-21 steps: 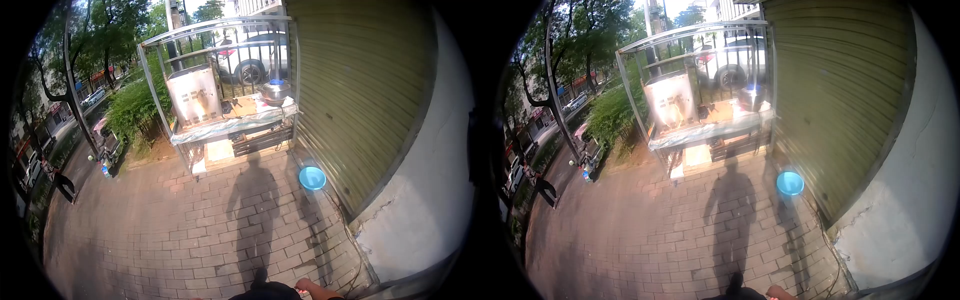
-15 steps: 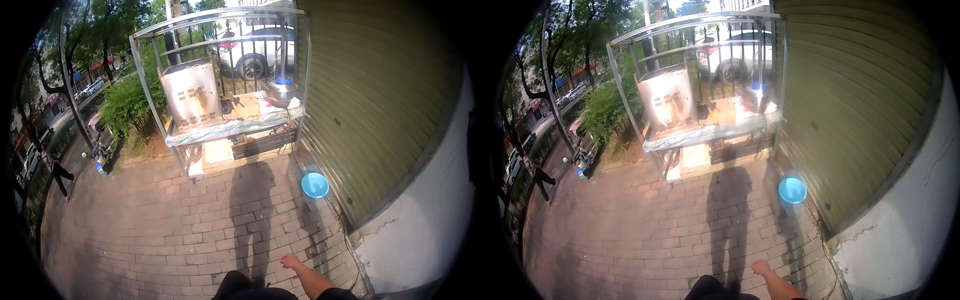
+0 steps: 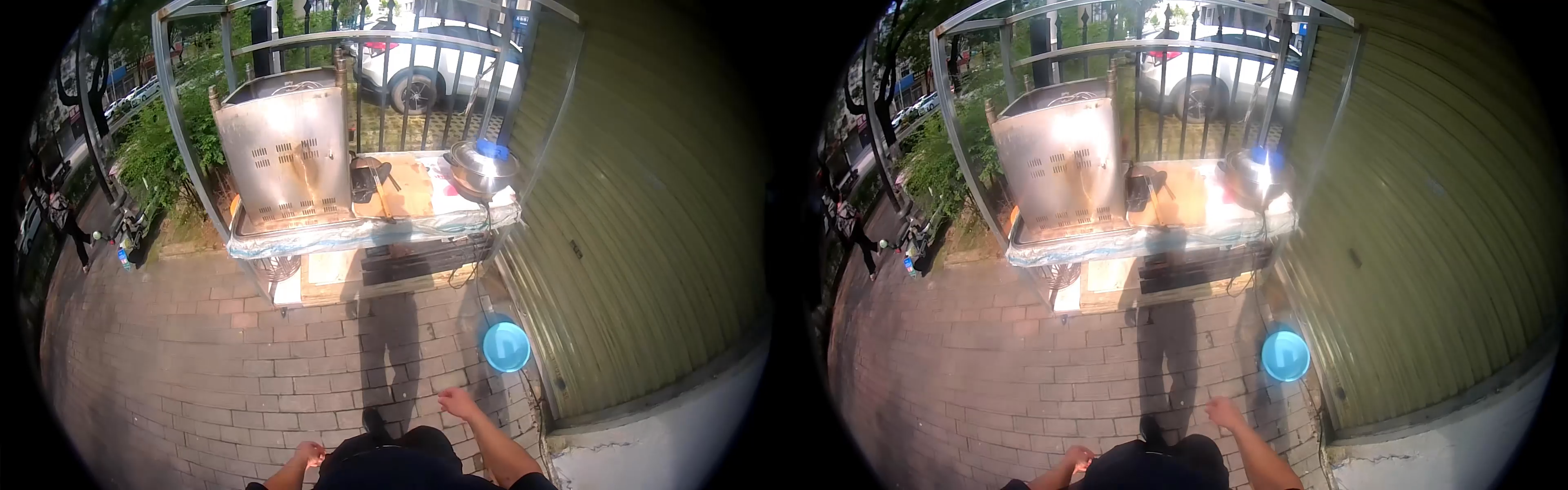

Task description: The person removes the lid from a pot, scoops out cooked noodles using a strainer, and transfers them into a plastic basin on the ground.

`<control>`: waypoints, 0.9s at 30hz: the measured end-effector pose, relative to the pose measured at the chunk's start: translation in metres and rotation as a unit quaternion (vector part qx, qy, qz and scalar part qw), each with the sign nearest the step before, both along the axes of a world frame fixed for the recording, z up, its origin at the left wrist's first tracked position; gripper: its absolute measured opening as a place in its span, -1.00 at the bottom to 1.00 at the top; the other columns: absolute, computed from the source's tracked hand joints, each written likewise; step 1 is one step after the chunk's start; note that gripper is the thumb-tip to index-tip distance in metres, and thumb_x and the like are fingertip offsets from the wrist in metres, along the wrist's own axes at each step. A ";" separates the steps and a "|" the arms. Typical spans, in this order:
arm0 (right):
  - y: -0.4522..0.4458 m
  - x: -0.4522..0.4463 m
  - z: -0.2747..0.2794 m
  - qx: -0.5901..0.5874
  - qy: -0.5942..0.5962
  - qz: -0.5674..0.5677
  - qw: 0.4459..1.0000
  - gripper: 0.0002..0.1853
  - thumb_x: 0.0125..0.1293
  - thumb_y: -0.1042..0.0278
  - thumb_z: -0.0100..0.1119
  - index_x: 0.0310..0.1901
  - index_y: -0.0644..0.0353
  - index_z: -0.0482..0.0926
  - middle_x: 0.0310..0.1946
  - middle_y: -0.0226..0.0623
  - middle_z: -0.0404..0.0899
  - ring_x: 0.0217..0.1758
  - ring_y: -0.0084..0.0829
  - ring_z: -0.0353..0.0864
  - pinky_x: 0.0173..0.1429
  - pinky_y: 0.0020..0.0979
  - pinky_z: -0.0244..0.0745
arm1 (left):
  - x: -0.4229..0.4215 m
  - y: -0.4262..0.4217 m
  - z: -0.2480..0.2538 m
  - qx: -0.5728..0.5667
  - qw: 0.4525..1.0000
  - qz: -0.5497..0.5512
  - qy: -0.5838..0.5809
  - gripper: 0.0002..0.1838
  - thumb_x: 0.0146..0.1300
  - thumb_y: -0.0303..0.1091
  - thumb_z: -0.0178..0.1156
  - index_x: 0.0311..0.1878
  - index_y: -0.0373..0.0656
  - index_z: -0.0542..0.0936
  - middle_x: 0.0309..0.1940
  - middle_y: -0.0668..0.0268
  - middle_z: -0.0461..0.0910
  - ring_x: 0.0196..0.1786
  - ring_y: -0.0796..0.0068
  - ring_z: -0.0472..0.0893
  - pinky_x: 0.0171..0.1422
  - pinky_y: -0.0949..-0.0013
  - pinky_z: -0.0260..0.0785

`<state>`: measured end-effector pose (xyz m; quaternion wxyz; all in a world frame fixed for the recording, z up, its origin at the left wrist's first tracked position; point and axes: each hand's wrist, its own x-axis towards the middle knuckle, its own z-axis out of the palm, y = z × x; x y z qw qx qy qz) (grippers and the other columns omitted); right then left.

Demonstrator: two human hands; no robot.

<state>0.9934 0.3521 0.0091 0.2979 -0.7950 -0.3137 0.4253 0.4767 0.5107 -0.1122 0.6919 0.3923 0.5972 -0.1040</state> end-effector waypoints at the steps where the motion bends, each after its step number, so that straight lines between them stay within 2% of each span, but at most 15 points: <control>1: 0.016 0.009 -0.019 0.002 0.001 -0.035 0.999 -0.69 0.37 0.33 0.31 0.04 0.35 0.71 -0.24 -0.18 0.79 -0.27 -0.45 0.79 -0.18 -0.35 0.68 | 0.016 0.027 -0.007 0.043 0.999 0.002 0.021 -0.88 0.36 -0.59 0.22 -0.28 -0.23 0.72 -0.52 0.31 0.63 -0.54 0.50 0.57 -0.57 0.40 0.28; 4: 0.132 0.068 0.002 0.078 -0.035 -0.046 0.995 -0.73 0.36 0.35 0.29 -0.02 0.36 0.71 -0.28 -0.16 0.79 -0.30 -0.40 0.79 -0.17 -0.33 0.67 | 0.110 0.152 0.090 0.190 0.982 0.007 0.003 -0.87 0.42 -0.37 0.22 -0.14 -0.17 0.72 -0.34 0.31 0.72 -0.34 0.49 0.69 -0.34 0.40 0.52; 6: 0.206 0.111 0.032 0.120 -0.072 -0.025 0.990 -0.74 0.35 0.36 0.28 -0.02 0.34 0.71 -0.31 -0.16 0.78 -0.32 -0.37 0.79 -0.17 -0.31 0.67 | 0.158 0.217 0.132 0.211 0.977 0.036 -0.027 -0.85 0.44 -0.33 0.22 -0.12 -0.17 0.71 -0.29 0.30 0.73 -0.28 0.47 0.71 -0.28 0.38 0.55; 7: 0.241 0.125 0.035 0.140 -0.100 -0.009 0.985 -0.74 0.34 0.36 0.28 -0.02 0.32 0.72 -0.32 -0.16 0.77 -0.33 -0.37 0.79 -0.18 -0.30 0.67 | 0.174 0.235 0.135 0.221 0.971 0.074 -0.054 -0.82 0.46 -0.28 0.23 -0.10 -0.18 0.70 -0.25 0.30 0.74 -0.23 0.46 0.73 -0.22 0.37 0.59; 9: 0.301 0.167 0.050 0.081 -0.079 -0.017 0.993 -0.72 0.30 0.25 0.34 -0.04 0.21 0.74 -0.14 -0.09 0.79 0.04 -0.08 0.77 0.15 -0.15 0.64 | 0.203 0.256 0.135 0.210 0.973 0.084 -0.045 -0.82 0.46 -0.29 0.23 -0.09 -0.20 0.69 -0.24 0.29 0.74 -0.24 0.45 0.74 -0.24 0.37 0.59; 12: 0.394 0.263 0.029 0.117 -0.096 -0.015 0.988 -0.74 0.30 0.26 0.32 -0.06 0.18 0.75 -0.14 -0.07 0.79 0.05 -0.05 0.76 0.18 -0.14 0.63 | 0.227 0.277 0.115 0.185 0.972 0.146 0.010 -0.82 0.47 -0.31 0.23 -0.10 -0.24 0.66 -0.29 0.25 0.74 -0.29 0.41 0.74 -0.30 0.36 0.60; 14: 0.446 0.305 -0.006 0.142 -0.068 -0.082 0.984 -0.78 0.31 0.28 0.27 -0.10 0.17 0.76 -0.14 -0.05 0.78 0.05 -0.01 0.75 0.17 -0.11 0.63 | 0.206 0.255 0.093 0.109 0.970 0.200 0.087 -0.81 0.46 -0.32 0.24 -0.12 -0.27 0.65 -0.38 0.21 0.71 -0.31 0.39 0.74 -0.34 0.35 0.61; 15: 0.460 0.327 0.010 0.120 -0.105 -0.082 0.984 -0.79 0.32 0.29 0.23 -0.12 0.17 0.75 -0.15 -0.05 0.78 0.04 0.00 0.74 0.16 -0.10 0.63 | 0.209 0.237 0.096 0.079 0.970 0.187 0.136 -0.80 0.46 -0.30 0.25 -0.11 -0.28 0.66 -0.37 0.19 0.72 -0.29 0.38 0.75 -0.31 0.34 0.60; 16: 0.481 0.344 0.037 0.104 -0.136 -0.079 0.982 -0.80 0.33 0.30 0.20 -0.14 0.17 0.75 -0.15 -0.04 0.78 0.03 0.01 0.74 0.15 -0.09 0.63 | 0.226 0.225 0.104 0.063 0.973 0.123 0.185 -0.78 0.45 -0.29 0.25 -0.10 -0.28 0.67 -0.36 0.17 0.73 -0.27 0.36 0.75 -0.27 0.34 0.60; 17: 0.511 0.356 0.034 0.119 -0.130 -0.072 0.982 -0.80 0.36 0.27 0.19 -0.15 0.17 0.72 -0.12 -0.04 0.77 0.04 0.04 0.73 0.15 -0.05 0.62 | 0.249 0.217 0.111 0.061 0.973 0.040 0.221 -0.76 0.44 -0.27 0.26 -0.09 -0.29 0.68 -0.35 0.14 0.73 -0.26 0.35 0.76 -0.24 0.33 0.60; 20: 0.595 0.370 0.079 0.086 -0.154 0.011 0.984 -0.79 0.40 0.21 0.22 -0.12 0.15 0.69 -0.08 -0.06 0.74 0.10 0.04 0.71 0.17 -0.02 0.60 | 0.321 0.219 0.137 0.089 0.960 -0.085 0.250 -0.71 0.42 -0.23 0.28 -0.06 -0.32 0.71 -0.31 0.07 0.75 -0.20 0.31 0.77 -0.15 0.31 0.59; 22: 0.653 0.366 0.108 0.105 -0.163 0.040 0.980 -0.73 0.33 0.18 0.31 -0.10 0.20 0.66 -0.09 -0.04 0.74 0.05 0.08 0.70 0.12 0.04 0.60 | 0.365 0.236 0.170 0.109 0.957 -0.110 0.245 -0.67 0.41 -0.20 0.29 -0.04 -0.33 0.73 -0.29 0.02 0.77 -0.17 0.29 0.78 -0.09 0.29 0.58; 23: 0.677 0.351 0.099 0.073 -0.166 0.054 0.982 -0.66 0.32 0.15 0.33 -0.04 0.23 0.63 -0.04 -0.01 0.73 0.10 0.10 0.70 0.15 0.05 0.60 | 0.379 0.245 0.171 0.121 0.956 -0.110 0.242 -0.65 0.40 -0.19 0.30 -0.04 -0.34 0.74 -0.28 0.00 0.77 -0.15 0.28 0.78 -0.06 0.29 0.58; 26: 0.736 0.342 0.094 0.042 -0.158 0.081 0.983 -0.54 0.30 0.10 0.35 0.06 0.29 0.56 0.03 0.07 0.71 0.15 0.14 0.69 0.20 0.06 0.61 | 0.441 0.296 0.208 0.158 0.971 0.012 0.180 -0.61 0.38 -0.13 0.33 -0.01 -0.33 0.76 -0.26 -0.04 0.79 -0.10 0.28 0.79 0.02 0.27 0.57; 27: 0.747 0.340 0.090 0.032 -0.151 0.089 0.984 -0.49 0.30 0.09 0.35 0.09 0.33 0.52 0.06 0.11 0.71 0.16 0.15 0.70 0.21 0.05 0.62 | 0.441 0.307 0.198 0.159 0.970 0.014 0.186 -0.61 0.38 -0.13 0.33 -0.01 -0.33 0.76 -0.26 -0.04 0.79 -0.10 0.28 0.79 0.02 0.27 0.57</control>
